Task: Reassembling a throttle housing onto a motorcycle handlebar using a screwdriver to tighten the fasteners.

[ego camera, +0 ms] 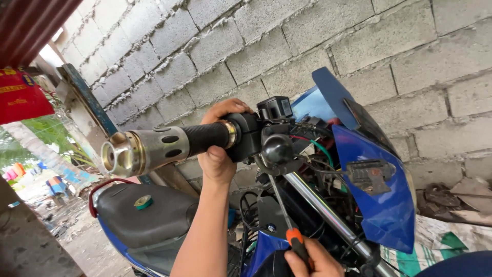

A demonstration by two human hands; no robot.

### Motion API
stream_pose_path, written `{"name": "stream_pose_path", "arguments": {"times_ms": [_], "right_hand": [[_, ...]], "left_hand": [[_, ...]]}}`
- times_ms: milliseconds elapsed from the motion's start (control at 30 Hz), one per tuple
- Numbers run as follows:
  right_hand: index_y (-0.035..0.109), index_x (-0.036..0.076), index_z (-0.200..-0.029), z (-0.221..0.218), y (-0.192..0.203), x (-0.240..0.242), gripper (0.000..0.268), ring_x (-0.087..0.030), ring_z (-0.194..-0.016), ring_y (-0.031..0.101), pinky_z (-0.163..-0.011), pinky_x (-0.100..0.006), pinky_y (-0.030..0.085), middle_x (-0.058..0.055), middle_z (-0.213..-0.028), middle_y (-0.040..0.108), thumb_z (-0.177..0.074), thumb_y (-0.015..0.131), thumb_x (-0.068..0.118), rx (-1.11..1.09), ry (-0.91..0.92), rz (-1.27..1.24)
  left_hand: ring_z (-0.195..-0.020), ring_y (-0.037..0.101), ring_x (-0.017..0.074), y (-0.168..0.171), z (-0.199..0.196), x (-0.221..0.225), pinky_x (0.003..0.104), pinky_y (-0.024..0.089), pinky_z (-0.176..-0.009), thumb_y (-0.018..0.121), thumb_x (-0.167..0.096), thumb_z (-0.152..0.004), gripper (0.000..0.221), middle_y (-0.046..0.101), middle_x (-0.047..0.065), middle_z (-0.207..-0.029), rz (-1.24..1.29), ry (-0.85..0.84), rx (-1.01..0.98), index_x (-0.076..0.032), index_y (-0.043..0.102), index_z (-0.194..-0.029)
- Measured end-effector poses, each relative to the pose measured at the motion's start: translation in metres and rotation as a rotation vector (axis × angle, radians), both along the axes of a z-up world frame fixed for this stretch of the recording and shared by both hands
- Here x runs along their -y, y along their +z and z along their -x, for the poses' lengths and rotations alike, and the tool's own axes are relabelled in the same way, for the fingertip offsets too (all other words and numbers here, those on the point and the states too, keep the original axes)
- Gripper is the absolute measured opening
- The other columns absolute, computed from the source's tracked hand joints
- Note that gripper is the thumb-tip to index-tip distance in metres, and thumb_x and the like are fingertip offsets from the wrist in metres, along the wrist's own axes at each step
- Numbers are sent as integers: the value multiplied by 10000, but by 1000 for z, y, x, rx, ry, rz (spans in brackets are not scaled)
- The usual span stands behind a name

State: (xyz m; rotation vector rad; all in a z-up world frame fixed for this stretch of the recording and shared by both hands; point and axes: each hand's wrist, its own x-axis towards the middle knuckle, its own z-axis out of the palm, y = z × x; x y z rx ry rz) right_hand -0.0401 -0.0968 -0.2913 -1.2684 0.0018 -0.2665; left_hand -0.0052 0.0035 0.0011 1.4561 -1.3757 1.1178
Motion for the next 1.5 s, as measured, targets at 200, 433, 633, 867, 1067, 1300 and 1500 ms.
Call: {"name": "stream_pose_path", "arguments": {"times_ms": [200, 433, 633, 867, 1067, 1300, 1500], "right_hand": [[867, 41, -1134, -46, -35, -2, 414, -246, -642, 715, -665, -339, 535, -113, -738, 790, -867, 789, 347, 216, 324, -114], [547, 88, -1632, -77, -46, 17, 766, -453, -672, 559, -743, -542, 470, -350, -898, 582, -885, 632, -60, -16, 985, -782], [908, 88, -1318, -9, -2, 9, 425, -248, -762, 865, -837, -313, 715, -164, -865, 949, -944, 769, 234, 22, -106, -108], [618, -76, -1258, -98, -70, -3, 596, -210, -548, 448, -574, -383, 391, -150, -703, 505, -1068, 558, 486, 52, 1521, -962], [647, -63, -1115, -61, -33, 11, 430, -455, -615, 651, -595, -494, 504, -287, -867, 655, -842, 869, 185, 178, 900, -688], [801, -46, -1145, -50, -25, 8, 376, -309, -586, 655, -596, -410, 505, -259, -728, 785, -943, 743, 266, 146, 309, -362], [577, 34, -1278, -87, -53, 5, 511, -257, -657, 562, -669, -372, 474, -194, -862, 563, -1060, 578, 496, 64, 1545, -961]], "left_hand": [[-1146, 680, 265, 2, -1, -3, 426, 531, -1085, 706, -894, -968, 840, 699, 110, -1200, -14, -21, -20, -86, 730, -1199], [-1166, 665, 256, 2, -1, -4, 428, 511, -1106, 710, -928, -942, 860, 698, 87, -1177, -13, -6, -22, -100, 726, -1174], [-1165, 669, 245, 1, -4, -7, 427, 521, -1105, 712, -922, -947, 856, 701, 82, -1197, -17, -24, -25, -104, 731, -1200], [-1204, 651, 236, 0, -7, -11, 425, 498, -1128, 729, -923, -925, 855, 701, 67, -1212, -24, -31, -32, -116, 735, -1209], [-1194, 658, 239, 1, -5, -8, 427, 506, -1121, 694, -944, -937, 870, 697, 72, -1210, -19, -6, -14, -115, 734, -1196], [-1182, 660, 240, 0, -6, -8, 422, 512, -1114, 714, -925, -940, 857, 697, 76, -1201, -17, -26, -26, -107, 734, -1194], [-1181, 670, 241, -3, -6, -6, 422, 522, -1115, 741, -902, -942, 836, 690, 78, -1221, -15, -53, -46, -109, 737, -1208]]}}
